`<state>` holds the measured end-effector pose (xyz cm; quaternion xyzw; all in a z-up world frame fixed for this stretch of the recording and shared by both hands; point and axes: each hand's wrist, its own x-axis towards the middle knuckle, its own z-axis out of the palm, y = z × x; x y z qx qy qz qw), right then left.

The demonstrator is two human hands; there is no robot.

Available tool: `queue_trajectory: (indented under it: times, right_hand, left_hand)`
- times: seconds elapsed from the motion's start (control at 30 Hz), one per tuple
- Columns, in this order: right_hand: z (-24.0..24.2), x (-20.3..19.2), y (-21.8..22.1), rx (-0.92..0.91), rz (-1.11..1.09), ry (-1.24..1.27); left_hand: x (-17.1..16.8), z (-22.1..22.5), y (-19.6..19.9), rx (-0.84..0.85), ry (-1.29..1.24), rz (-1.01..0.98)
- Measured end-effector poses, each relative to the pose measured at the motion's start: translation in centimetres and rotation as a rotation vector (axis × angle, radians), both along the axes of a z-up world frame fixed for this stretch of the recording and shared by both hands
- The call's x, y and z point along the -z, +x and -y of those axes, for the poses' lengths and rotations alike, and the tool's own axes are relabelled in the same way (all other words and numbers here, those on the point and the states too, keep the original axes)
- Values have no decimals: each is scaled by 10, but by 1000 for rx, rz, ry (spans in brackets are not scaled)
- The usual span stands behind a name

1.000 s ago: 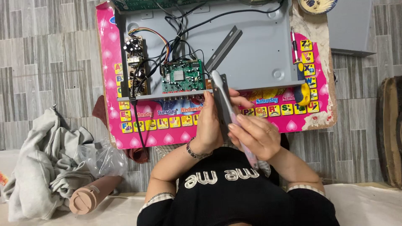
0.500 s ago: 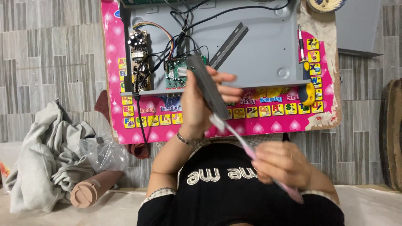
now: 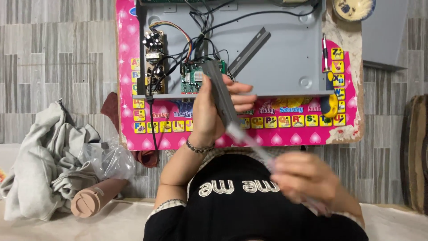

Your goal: Repairing an electronic device by manipulating internal components and using tools like a screwdriver and pliers

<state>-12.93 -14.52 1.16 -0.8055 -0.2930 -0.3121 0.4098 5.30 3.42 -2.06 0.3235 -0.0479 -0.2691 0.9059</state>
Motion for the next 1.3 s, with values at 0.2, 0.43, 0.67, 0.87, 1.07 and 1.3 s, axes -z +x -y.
queue_trajectory:
  times: [0.2, 0.43, 0.67, 0.87, 1.07, 1.3]
  right_hand:
    - [-11, 0, 63, 222, 220, -91]
    - [-10, 34, 56, 107, 285, -126]
    - [-6, -5, -10, -2, -222, -123]
    - [5, 8, -5, 46, -170, 64]
    - [-21, -10, 36, 119, -94, -30]
    - [-20, 12, 4, -96, -274, 116]
  left_hand:
    - [-6, 12, -32, 89, -1, -86]
    - [-14, 4, -17, 26, 24, -25]
    - [-19, -9, 1, -76, -20, 26]
    - [-23, -1, -16, 18, -34, 86]
    - [-36, -10, -29, 95, 5, 2]
    - [-14, -44, -2, -145, -84, -34]
